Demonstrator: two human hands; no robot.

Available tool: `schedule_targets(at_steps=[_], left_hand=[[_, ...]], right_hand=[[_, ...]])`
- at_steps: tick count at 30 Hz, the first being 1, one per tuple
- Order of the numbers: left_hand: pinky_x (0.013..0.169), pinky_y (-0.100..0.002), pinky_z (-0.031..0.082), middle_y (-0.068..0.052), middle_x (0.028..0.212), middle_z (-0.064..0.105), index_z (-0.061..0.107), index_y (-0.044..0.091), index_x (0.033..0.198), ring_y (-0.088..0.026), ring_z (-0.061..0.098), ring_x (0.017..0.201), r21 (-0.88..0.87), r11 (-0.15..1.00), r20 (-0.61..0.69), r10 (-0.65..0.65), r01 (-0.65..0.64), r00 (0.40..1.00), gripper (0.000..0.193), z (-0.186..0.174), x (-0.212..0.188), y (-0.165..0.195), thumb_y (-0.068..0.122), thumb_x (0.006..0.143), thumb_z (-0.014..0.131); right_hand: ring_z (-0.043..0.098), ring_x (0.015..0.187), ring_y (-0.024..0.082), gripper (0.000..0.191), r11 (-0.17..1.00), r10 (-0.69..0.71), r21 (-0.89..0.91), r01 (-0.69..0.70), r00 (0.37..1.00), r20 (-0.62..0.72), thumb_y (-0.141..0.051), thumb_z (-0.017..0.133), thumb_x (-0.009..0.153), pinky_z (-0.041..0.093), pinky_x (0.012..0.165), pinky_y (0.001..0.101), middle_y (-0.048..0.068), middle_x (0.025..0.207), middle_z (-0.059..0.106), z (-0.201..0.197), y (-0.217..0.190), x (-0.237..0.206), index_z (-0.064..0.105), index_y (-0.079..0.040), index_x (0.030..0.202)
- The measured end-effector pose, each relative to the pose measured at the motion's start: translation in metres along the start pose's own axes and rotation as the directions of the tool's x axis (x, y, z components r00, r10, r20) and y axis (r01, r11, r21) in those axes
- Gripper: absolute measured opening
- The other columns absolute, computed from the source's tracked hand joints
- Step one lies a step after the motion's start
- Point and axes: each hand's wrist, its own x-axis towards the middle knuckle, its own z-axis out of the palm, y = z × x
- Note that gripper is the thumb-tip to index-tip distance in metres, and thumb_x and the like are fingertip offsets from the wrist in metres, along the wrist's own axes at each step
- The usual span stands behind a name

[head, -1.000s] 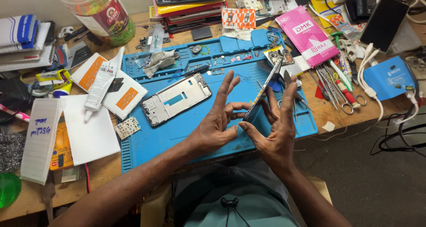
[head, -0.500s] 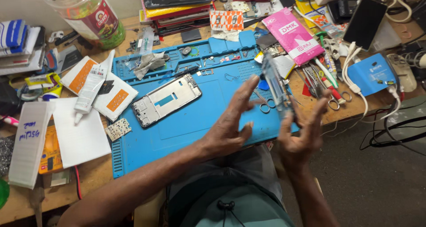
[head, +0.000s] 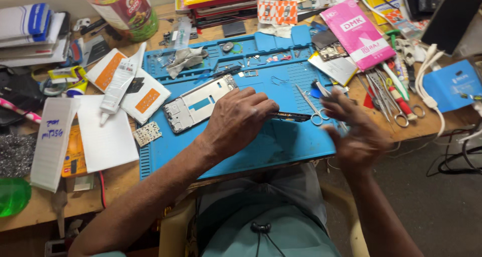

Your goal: The person uses a hot air gun and tweezers to heat and manipulate a small component on a disassembled mobile phone circuit board. They repeatedly apply heat and adjust the component's position on the board.

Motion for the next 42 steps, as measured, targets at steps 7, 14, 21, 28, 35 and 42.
schedule_targets(at_steps=[7, 14, 21, 28, 35, 42], left_hand=[[0.072, -0.04, 0.053, -0.001, 0.084, 0.068, 0.071, 0.015, 0.096, -0.021, 0.067, 0.084, -0.018, 1.0, 0.061, -0.001, 0.002, 0.998, 0.007, 0.012, 0.005, -0.014, 0.019, 0.09, 0.071], [0.07, -0.039, 0.052, -0.001, 0.082, 0.068, 0.07, 0.014, 0.094, -0.021, 0.066, 0.081, 0.008, 1.0, 0.108, -0.027, 0.026, 0.994, 0.006, 0.012, 0.002, -0.011, 0.019, 0.092, 0.069], [0.069, -0.039, 0.05, 0.0, 0.082, 0.068, 0.07, 0.014, 0.094, -0.02, 0.066, 0.081, 0.021, 0.999, 0.081, -0.029, 0.027, 0.996, 0.006, 0.011, 0.001, -0.009, 0.02, 0.092, 0.07], [0.068, -0.038, 0.049, 0.0, 0.082, 0.068, 0.07, 0.015, 0.092, -0.019, 0.066, 0.08, 0.001, 1.0, 0.052, -0.019, 0.019, 0.998, 0.007, 0.011, -0.001, -0.008, 0.022, 0.092, 0.07], [0.067, -0.038, 0.045, 0.001, 0.082, 0.067, 0.071, 0.014, 0.095, -0.018, 0.063, 0.079, 0.035, 0.999, 0.012, 0.038, -0.038, 0.999, 0.015, 0.011, 0.002, -0.009, 0.026, 0.086, 0.074], [0.071, -0.038, 0.042, 0.002, 0.079, 0.063, 0.067, 0.015, 0.086, -0.018, 0.059, 0.077, 0.058, 0.998, -0.041, 0.022, -0.02, 0.999, 0.026, 0.019, 0.003, -0.004, 0.038, 0.091, 0.077]], right_hand=[[0.068, 0.082, 0.018, 0.03, 0.965, 0.263, 0.037, -0.26, 0.953, -0.151, 0.003, 0.081, 0.092, 0.052, 0.067, 0.0253, 0.019, 0.104, 0.076, -0.012, -0.001, -0.002, 0.063, 0.006, 0.115], [0.078, 0.098, 0.021, 0.02, 0.62, 0.527, 0.659, -0.425, 0.848, 0.051, 0.003, 0.07, 0.095, 0.064, 0.087, 0.0327, 0.016, 0.103, 0.076, -0.006, 0.005, 0.007, 0.068, 0.002, 0.114], [0.077, 0.093, 0.02, 0.016, 0.898, 0.434, 0.007, -0.44, 0.889, 0.147, 0.004, 0.072, 0.09, 0.063, 0.085, 0.0324, 0.011, 0.101, 0.079, -0.018, -0.025, -0.002, 0.074, -0.002, 0.105], [0.075, 0.091, 0.028, 0.024, 0.86, 0.173, -0.507, 0.059, 0.901, 0.398, 0.0, 0.075, 0.078, 0.059, 0.08, 0.0375, 0.012, 0.102, 0.079, -0.009, -0.033, 0.001, 0.075, -0.006, 0.101], [0.077, 0.089, 0.016, 0.023, 0.93, 0.329, -0.258, -0.263, 0.908, 0.259, -0.002, 0.076, 0.086, 0.062, 0.075, 0.0288, 0.008, 0.103, 0.079, -0.006, -0.037, -0.006, 0.076, -0.006, 0.109], [0.074, 0.088, 0.012, 0.012, 0.916, 0.401, -0.033, -0.401, 0.916, -0.003, 0.001, 0.078, 0.093, 0.058, 0.077, 0.0243, 0.008, 0.095, 0.077, -0.016, -0.031, -0.011, 0.075, -0.002, 0.105]])
